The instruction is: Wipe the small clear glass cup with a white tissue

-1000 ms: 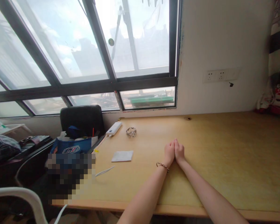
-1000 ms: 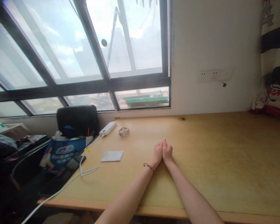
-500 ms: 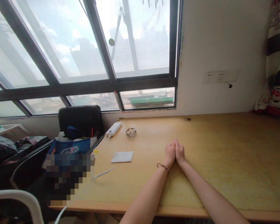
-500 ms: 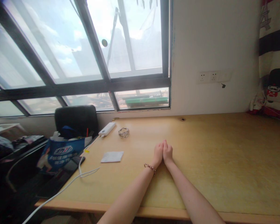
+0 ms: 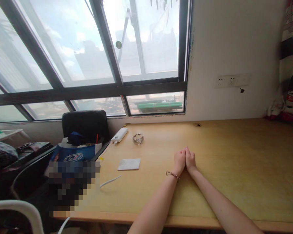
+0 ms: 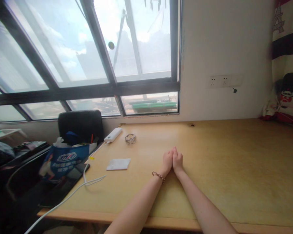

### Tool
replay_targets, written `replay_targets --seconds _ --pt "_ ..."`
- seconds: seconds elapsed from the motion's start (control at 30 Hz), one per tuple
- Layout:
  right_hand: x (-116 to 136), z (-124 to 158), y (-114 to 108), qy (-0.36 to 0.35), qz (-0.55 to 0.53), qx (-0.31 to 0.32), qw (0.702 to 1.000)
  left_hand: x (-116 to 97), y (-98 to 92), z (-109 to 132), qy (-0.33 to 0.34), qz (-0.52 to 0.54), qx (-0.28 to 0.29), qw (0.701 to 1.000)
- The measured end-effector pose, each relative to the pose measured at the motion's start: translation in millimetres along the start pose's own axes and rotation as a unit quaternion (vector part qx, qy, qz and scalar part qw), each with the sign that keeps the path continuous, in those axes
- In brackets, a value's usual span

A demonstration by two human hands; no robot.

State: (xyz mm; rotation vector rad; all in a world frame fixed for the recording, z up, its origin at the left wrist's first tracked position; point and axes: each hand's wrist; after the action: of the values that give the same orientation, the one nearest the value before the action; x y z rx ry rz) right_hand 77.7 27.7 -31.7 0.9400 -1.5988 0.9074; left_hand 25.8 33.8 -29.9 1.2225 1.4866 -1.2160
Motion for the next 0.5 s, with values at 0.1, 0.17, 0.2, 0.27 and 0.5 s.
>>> replay_targets --seconds 0.1,0.17,0.2,0.27,0.5 --pt "1.4 1.6 -1.0 -0.008 -0.003 0.002 1.0 2.1 -0.5 0.1 0.006 0.004 0.004 1.0" --pt "3.2 4.3 -0.4 -0.013 -0.003 0.008 1.0 1.9 -2.1 1.5 0.014 0.008 0.002 1.0" --pt "4.2 6.0 0.2 -0.016 -0.003 0.013 1.0 1.1 -3.3 2.8 0.019 0.01 0.0 1.0" --pt "6.5 9.2 1.4 -0.023 -0.001 0.026 0.999 -1.3 -6.2 5.8 0.025 0.017 -0.008 1.0" --pt "32.8 20.7 -4.5 -0.151 0.13 0.026 0.98 -3.6 -18.7 7.3 0.035 0.026 -0.03 0.999"
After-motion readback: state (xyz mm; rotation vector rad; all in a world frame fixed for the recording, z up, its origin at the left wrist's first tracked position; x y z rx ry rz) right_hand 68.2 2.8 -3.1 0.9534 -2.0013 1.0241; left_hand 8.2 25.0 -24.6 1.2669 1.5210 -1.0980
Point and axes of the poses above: each hand's wrist, its own z-axis away from the middle knuckle, its own y-axis out of the palm, x = y × z, and after that the axes turned 4 degrees about z, right-handed
